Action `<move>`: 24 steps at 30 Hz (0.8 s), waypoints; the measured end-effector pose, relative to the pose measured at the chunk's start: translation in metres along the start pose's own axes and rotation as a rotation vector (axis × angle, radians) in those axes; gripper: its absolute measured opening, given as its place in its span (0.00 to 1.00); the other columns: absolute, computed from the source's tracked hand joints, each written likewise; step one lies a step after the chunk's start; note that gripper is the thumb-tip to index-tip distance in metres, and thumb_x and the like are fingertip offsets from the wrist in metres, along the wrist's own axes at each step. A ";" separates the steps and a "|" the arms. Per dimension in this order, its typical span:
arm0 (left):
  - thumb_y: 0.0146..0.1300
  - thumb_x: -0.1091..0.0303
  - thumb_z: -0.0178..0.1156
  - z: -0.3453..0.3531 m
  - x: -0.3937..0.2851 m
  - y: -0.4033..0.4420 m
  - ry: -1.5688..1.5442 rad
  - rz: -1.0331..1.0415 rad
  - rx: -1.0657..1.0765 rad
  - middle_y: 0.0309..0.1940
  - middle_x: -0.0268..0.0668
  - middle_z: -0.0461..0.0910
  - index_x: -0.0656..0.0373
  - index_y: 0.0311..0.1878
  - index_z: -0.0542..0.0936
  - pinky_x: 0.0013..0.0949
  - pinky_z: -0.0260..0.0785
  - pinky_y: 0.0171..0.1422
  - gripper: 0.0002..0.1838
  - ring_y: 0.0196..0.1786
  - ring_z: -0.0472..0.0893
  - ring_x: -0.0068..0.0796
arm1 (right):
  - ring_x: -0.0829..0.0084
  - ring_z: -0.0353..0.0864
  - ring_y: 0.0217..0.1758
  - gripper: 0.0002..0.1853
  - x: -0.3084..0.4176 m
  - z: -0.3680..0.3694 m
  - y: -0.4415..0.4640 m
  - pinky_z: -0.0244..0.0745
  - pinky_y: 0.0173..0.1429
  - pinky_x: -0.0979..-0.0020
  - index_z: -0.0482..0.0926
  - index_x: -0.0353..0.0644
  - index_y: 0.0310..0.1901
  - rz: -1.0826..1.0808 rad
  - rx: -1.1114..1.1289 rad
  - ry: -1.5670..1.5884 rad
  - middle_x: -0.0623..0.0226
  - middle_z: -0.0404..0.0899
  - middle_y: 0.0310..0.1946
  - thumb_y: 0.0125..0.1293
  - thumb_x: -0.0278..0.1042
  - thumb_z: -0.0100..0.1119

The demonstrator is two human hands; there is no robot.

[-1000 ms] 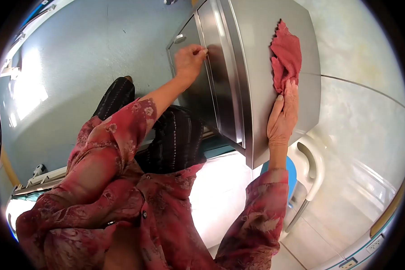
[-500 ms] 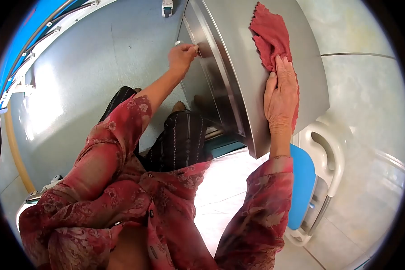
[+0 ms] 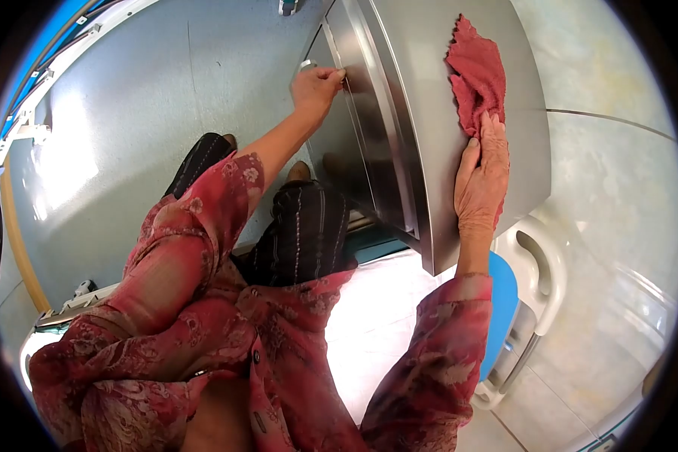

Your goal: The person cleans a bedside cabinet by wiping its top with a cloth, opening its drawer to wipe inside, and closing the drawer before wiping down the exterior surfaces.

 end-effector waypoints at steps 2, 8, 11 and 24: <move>0.59 0.56 0.69 -0.004 -0.001 0.000 0.011 -0.011 0.010 0.30 0.34 0.86 0.61 0.40 0.89 0.26 0.71 0.38 0.16 0.34 0.80 0.17 | 0.56 0.68 0.71 0.21 0.002 0.000 0.002 0.59 0.76 0.62 0.73 0.38 0.66 -0.005 -0.007 0.002 0.51 0.71 0.66 0.73 0.30 0.46; 0.59 0.56 0.69 0.002 -0.006 -0.006 -0.002 0.015 0.077 0.30 0.32 0.86 0.60 0.40 0.89 0.28 0.71 0.38 0.16 0.32 0.79 0.19 | 0.55 0.68 0.71 0.21 -0.002 0.001 0.001 0.60 0.75 0.62 0.73 0.39 0.65 0.018 -0.012 0.004 0.52 0.72 0.66 0.73 0.31 0.46; 0.59 0.57 0.68 0.006 -0.004 -0.004 0.029 0.039 0.051 0.30 0.32 0.86 0.59 0.41 0.89 0.28 0.71 0.38 0.15 0.32 0.81 0.21 | 0.54 0.68 0.71 0.21 -0.002 0.001 0.000 0.61 0.74 0.61 0.73 0.39 0.65 0.031 -0.008 -0.021 0.52 0.72 0.66 0.73 0.31 0.46; 0.62 0.61 0.64 0.000 -0.025 -0.019 0.043 0.171 0.059 0.33 0.38 0.88 0.63 0.46 0.86 0.30 0.75 0.47 0.16 0.37 0.85 0.28 | 0.54 0.72 0.68 0.20 0.002 -0.008 0.000 0.64 0.72 0.61 0.77 0.44 0.62 0.029 -0.092 0.023 0.53 0.76 0.63 0.70 0.32 0.50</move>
Point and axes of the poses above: each hand's wrist, its own y-axis towards the middle knuckle, its own z-axis out of the palm, x = y × z, the point moved 10 cm from there along y, towards the middle knuckle
